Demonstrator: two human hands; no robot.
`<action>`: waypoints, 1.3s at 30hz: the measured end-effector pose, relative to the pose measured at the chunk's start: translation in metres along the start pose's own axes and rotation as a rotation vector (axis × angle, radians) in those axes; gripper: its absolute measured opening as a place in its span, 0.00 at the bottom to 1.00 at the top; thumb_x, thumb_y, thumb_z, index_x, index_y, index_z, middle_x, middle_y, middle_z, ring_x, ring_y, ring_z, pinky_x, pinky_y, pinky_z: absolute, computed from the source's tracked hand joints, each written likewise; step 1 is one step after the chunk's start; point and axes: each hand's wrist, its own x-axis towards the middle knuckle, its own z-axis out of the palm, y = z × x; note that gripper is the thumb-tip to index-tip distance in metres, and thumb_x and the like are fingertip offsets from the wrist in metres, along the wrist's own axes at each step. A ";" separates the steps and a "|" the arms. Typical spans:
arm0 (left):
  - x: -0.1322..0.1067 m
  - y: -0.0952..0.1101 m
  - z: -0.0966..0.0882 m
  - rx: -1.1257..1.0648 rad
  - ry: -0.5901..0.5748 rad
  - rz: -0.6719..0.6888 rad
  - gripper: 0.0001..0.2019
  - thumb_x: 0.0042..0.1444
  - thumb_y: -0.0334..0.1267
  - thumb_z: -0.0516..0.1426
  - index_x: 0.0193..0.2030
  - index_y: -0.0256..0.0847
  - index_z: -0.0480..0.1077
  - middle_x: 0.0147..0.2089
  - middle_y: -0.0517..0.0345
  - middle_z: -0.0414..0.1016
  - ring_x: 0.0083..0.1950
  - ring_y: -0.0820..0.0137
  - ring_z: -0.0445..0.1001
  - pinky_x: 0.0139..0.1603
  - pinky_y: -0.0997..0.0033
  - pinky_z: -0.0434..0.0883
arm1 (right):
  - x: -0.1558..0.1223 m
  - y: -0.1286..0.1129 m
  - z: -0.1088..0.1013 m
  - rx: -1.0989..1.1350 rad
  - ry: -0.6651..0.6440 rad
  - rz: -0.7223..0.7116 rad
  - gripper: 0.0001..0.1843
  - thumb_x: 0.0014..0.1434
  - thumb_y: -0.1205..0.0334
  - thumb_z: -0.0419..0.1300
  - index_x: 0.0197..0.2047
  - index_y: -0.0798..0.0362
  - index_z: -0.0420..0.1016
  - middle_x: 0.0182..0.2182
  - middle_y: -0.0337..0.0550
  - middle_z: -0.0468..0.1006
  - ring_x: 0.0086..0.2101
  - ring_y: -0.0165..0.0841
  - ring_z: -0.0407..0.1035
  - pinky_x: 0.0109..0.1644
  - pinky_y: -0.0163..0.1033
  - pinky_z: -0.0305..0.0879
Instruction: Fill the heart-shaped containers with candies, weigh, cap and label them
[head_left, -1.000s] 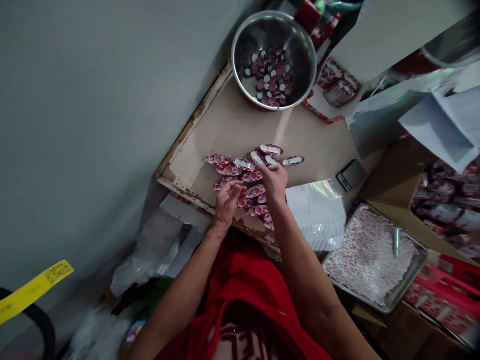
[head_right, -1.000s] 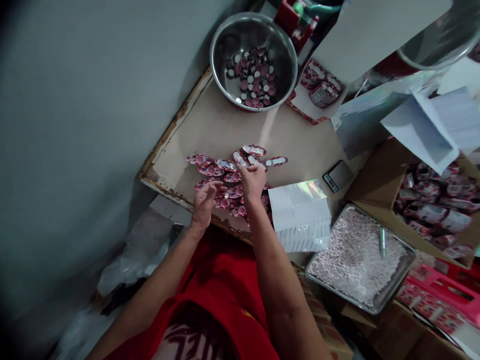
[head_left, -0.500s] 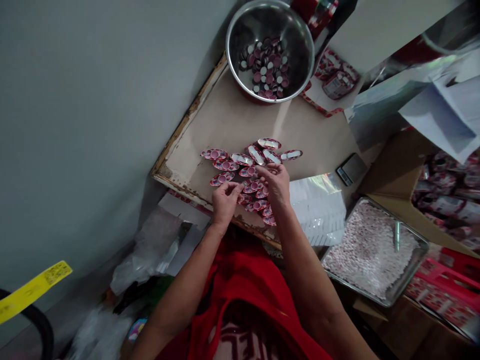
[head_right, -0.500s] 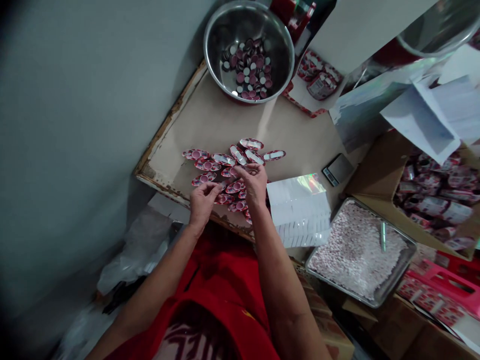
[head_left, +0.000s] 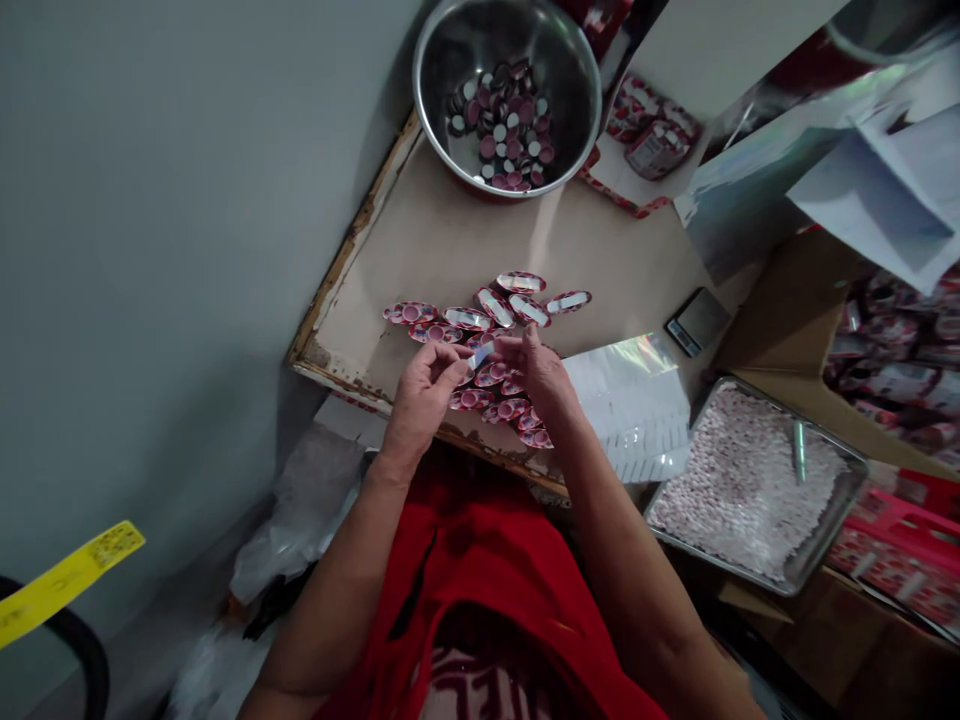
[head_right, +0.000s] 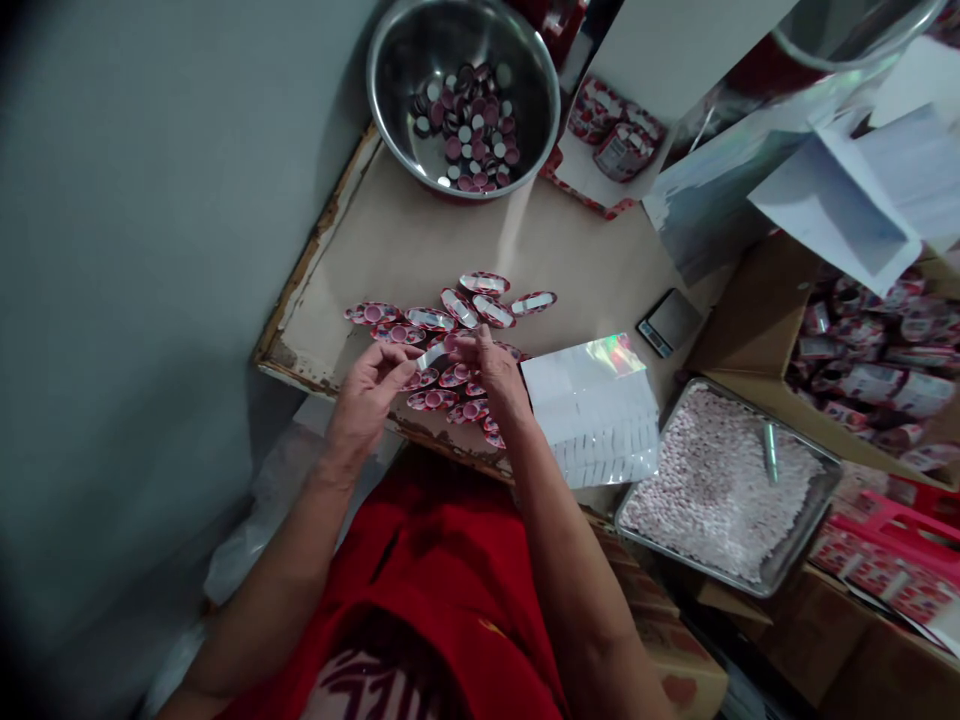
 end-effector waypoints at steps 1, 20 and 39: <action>-0.002 0.002 -0.002 -0.025 -0.019 -0.021 0.10 0.61 0.43 0.65 0.35 0.42 0.71 0.50 0.54 0.80 0.44 0.68 0.75 0.49 0.69 0.72 | -0.003 -0.003 -0.001 0.028 -0.061 0.051 0.34 0.54 0.26 0.65 0.39 0.51 0.83 0.32 0.44 0.83 0.32 0.33 0.76 0.32 0.35 0.66; 0.015 -0.029 0.010 0.434 0.094 -0.050 0.08 0.63 0.42 0.63 0.37 0.41 0.74 0.36 0.59 0.77 0.36 0.69 0.73 0.42 0.71 0.70 | 0.004 0.013 -0.006 0.031 0.086 -0.072 0.20 0.42 0.48 0.79 0.33 0.52 0.84 0.25 0.37 0.81 0.25 0.29 0.68 0.30 0.35 0.62; 0.053 -0.049 0.033 1.122 0.295 0.025 0.06 0.62 0.41 0.64 0.37 0.42 0.77 0.54 0.44 0.71 0.64 0.49 0.68 0.69 0.42 0.65 | 0.046 0.031 0.001 -0.705 0.464 -0.363 0.12 0.60 0.53 0.66 0.35 0.51 0.85 0.33 0.45 0.87 0.36 0.40 0.79 0.47 0.43 0.69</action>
